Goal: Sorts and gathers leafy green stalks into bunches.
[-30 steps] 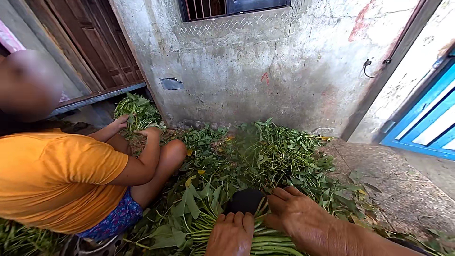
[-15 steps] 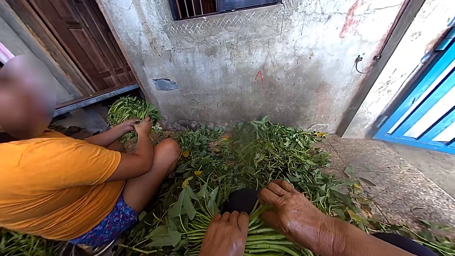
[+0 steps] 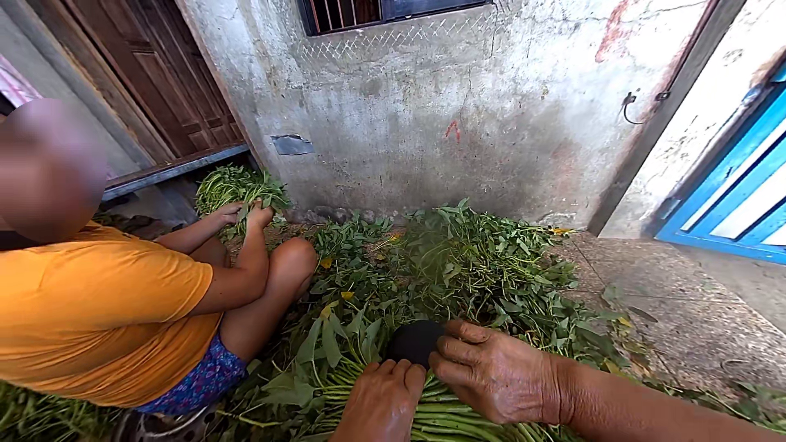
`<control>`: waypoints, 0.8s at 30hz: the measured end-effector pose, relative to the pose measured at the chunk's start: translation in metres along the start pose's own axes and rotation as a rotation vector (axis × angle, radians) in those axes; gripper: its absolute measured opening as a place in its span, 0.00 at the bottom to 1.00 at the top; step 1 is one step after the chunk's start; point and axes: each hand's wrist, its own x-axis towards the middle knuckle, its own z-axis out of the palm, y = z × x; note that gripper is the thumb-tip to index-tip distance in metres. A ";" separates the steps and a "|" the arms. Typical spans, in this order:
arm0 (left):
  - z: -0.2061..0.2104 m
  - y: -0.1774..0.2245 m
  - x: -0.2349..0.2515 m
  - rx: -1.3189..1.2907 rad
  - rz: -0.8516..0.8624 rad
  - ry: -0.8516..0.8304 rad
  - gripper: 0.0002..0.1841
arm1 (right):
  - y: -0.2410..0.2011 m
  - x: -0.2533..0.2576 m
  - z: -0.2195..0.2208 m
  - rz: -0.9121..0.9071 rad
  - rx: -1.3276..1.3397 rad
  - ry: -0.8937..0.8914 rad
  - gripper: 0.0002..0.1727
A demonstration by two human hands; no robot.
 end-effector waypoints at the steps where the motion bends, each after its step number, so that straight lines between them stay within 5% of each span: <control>1: -0.001 -0.001 0.000 -0.013 0.011 -0.021 0.39 | 0.001 0.000 0.000 -0.018 0.019 -0.017 0.14; 24: -0.005 0.002 0.007 -0.083 -0.032 -0.158 0.40 | -0.007 -0.005 -0.002 -0.068 0.031 -0.003 0.14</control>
